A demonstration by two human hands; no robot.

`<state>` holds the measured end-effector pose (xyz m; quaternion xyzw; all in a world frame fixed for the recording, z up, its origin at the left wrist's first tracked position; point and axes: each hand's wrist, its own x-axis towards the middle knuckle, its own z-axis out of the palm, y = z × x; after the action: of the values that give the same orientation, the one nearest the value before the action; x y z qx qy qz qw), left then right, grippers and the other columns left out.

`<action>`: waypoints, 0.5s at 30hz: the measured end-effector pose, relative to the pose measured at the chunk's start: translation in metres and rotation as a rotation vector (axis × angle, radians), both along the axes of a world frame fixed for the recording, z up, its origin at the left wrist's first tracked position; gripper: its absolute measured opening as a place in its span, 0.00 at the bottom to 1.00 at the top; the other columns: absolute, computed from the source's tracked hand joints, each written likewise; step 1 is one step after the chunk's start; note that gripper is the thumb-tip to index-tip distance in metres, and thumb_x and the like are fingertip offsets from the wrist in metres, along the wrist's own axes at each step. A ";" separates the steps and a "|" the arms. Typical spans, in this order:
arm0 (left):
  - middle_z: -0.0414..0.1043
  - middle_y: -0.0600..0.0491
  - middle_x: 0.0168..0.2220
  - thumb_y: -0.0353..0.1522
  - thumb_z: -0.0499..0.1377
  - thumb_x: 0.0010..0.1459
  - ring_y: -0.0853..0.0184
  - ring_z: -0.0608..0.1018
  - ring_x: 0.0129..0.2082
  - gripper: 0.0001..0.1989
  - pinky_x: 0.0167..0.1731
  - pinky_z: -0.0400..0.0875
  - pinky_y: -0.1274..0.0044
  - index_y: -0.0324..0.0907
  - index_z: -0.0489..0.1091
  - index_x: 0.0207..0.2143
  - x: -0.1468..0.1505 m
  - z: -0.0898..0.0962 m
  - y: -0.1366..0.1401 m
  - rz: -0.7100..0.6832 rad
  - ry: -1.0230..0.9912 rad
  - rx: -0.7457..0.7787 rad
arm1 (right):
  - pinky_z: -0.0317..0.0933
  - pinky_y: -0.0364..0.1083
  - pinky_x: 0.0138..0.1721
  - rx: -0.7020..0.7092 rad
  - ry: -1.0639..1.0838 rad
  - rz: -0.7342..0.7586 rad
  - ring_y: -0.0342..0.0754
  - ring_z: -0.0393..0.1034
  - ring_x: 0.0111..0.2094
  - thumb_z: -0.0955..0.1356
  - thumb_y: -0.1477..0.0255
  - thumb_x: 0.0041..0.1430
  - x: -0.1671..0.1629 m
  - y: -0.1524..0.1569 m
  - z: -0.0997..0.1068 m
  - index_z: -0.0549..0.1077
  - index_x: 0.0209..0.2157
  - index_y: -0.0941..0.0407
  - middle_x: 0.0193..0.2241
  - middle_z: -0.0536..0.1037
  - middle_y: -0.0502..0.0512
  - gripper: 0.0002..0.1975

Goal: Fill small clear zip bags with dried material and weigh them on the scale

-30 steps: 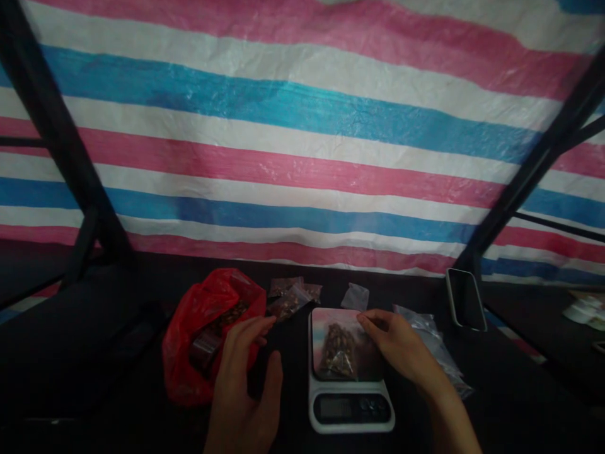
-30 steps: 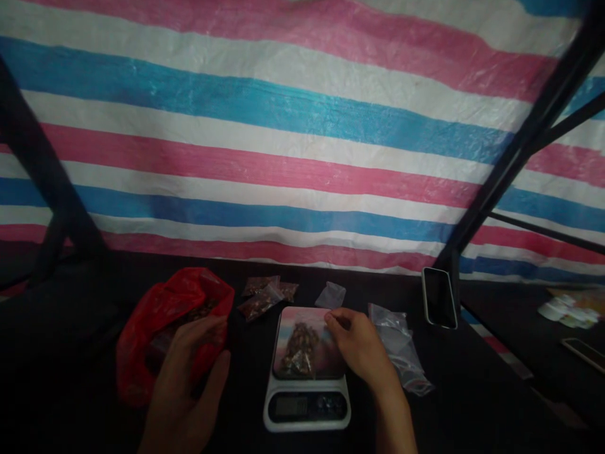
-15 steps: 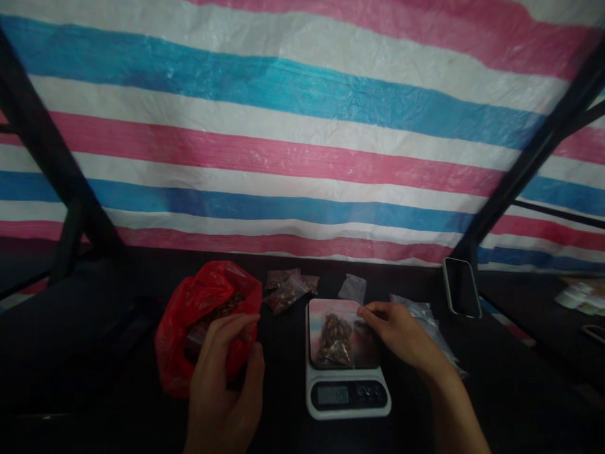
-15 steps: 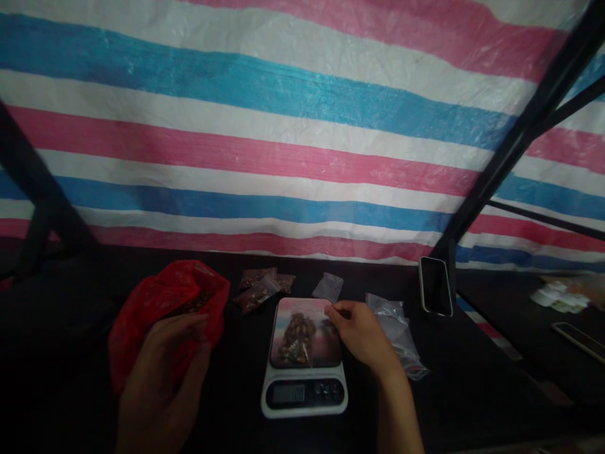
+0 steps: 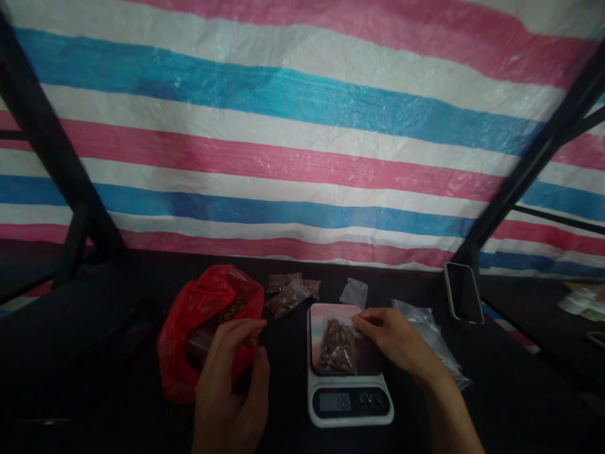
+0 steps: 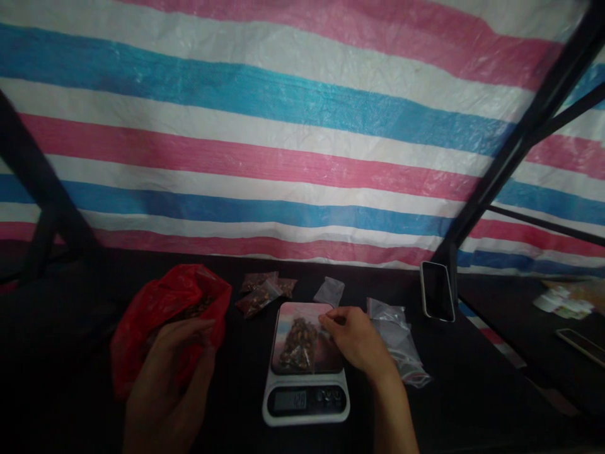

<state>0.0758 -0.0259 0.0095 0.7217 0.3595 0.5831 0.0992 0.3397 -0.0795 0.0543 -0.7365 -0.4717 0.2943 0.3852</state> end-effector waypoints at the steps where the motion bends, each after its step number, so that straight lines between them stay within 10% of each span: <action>1: 0.74 0.53 0.44 0.28 0.55 0.67 0.64 0.79 0.43 0.10 0.44 0.77 0.74 0.48 0.71 0.48 0.001 -0.002 0.000 -0.013 -0.002 -0.006 | 0.56 0.45 0.26 0.003 0.012 0.002 0.47 0.67 0.23 0.69 0.59 0.55 -0.001 0.001 0.000 0.81 0.24 0.55 0.21 0.78 0.51 0.16; 5: 0.78 0.52 0.44 0.30 0.56 0.68 0.64 0.81 0.45 0.09 0.46 0.77 0.74 0.48 0.73 0.47 0.011 -0.011 -0.007 -0.099 -0.041 -0.159 | 0.63 0.45 0.31 0.065 0.067 0.030 0.49 0.73 0.29 0.69 0.55 0.56 -0.010 0.003 0.006 0.81 0.29 0.55 0.27 0.82 0.53 0.18; 11: 0.74 0.45 0.63 0.43 0.54 0.71 0.55 0.77 0.61 0.21 0.60 0.72 0.64 0.47 0.72 0.61 0.038 -0.015 -0.023 -0.204 -0.335 -0.781 | 0.65 0.44 0.35 0.280 0.204 0.229 0.47 0.73 0.31 0.72 0.55 0.58 -0.054 0.022 0.025 0.79 0.31 0.56 0.28 0.81 0.51 0.17; 15: 0.80 0.46 0.55 0.46 0.58 0.67 0.56 0.79 0.58 0.23 0.55 0.73 0.70 0.45 0.74 0.58 0.031 -0.021 -0.013 -0.133 -0.657 -0.995 | 0.65 0.45 0.31 0.318 0.224 0.223 0.49 0.75 0.29 0.71 0.59 0.58 -0.105 0.053 0.026 0.80 0.34 0.56 0.28 0.82 0.53 0.14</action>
<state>0.1064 -0.0393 -0.0117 0.3913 0.4939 0.5301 0.5673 0.2347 -0.0266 0.0807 -0.5726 -0.5449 0.3371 0.5115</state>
